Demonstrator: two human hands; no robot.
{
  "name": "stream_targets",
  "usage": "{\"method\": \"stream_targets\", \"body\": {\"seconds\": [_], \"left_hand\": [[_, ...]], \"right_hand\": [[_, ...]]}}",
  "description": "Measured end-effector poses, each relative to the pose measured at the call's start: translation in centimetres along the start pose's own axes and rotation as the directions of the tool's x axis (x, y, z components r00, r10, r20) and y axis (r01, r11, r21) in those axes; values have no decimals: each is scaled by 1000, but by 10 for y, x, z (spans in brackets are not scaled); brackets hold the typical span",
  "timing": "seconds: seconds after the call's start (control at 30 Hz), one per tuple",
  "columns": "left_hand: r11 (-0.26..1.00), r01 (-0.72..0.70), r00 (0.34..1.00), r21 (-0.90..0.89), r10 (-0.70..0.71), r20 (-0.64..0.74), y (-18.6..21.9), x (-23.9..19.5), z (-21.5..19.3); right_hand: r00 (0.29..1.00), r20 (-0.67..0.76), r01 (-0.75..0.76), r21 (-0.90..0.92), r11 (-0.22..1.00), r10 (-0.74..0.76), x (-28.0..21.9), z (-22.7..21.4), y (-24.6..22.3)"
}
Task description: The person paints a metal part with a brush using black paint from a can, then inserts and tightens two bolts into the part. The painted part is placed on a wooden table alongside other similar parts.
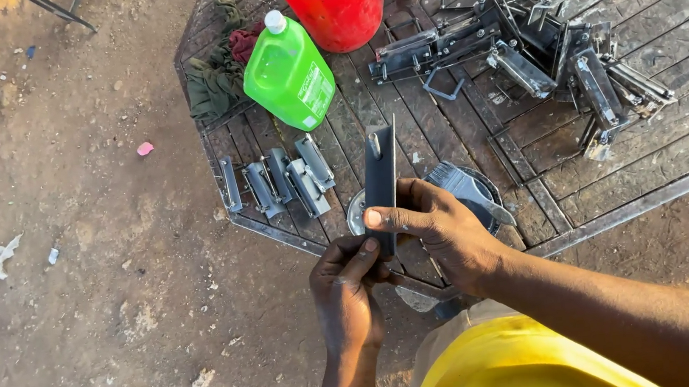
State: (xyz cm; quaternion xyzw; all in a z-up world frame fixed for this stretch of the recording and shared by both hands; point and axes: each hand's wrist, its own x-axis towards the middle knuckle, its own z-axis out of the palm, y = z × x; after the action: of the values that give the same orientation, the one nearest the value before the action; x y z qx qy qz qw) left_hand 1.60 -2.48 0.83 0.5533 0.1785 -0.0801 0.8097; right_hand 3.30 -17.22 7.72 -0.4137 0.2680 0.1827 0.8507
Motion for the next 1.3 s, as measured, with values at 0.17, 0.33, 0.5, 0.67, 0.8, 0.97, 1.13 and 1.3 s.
{"method": "stream_targets", "body": {"seconds": [0.17, 0.33, 0.5, 0.67, 0.8, 0.97, 1.13, 1.3], "left_hand": [[998, 10, 1000, 67, -8, -23, -5, -4, 4], [290, -860, 490, 419, 697, 523, 22, -2, -2], [148, -904, 423, 401, 447, 789, 65, 16, 9], [264, -875, 483, 404, 493, 724, 59, 26, 10], [356, -801, 598, 480, 488, 636, 54, 21, 14], [410, -692, 718, 594, 472, 512, 41, 27, 16], [172, -712, 649, 681, 530, 545, 25, 36, 14], [103, -722, 631, 684, 504, 590, 8, 51, 22]], "right_hand": [[994, -104, -30, -169, 985, 13, -2, 1, -7], [987, -148, -110, -286, 952, 69, -12, 0, -25], [994, 53, -74, -312, 947, 95, 0, -15, -16], [999, 48, 30, -346, 938, -14, 4, -23, -7], [994, 105, 6, -400, 917, 40, 18, -43, 11], [997, 31, -59, -366, 929, 76, 64, -79, 10], [895, -405, -8, -434, 901, -187, 169, -194, 51], [785, -558, -484, -823, 296, -267, 219, -308, 83]]}}
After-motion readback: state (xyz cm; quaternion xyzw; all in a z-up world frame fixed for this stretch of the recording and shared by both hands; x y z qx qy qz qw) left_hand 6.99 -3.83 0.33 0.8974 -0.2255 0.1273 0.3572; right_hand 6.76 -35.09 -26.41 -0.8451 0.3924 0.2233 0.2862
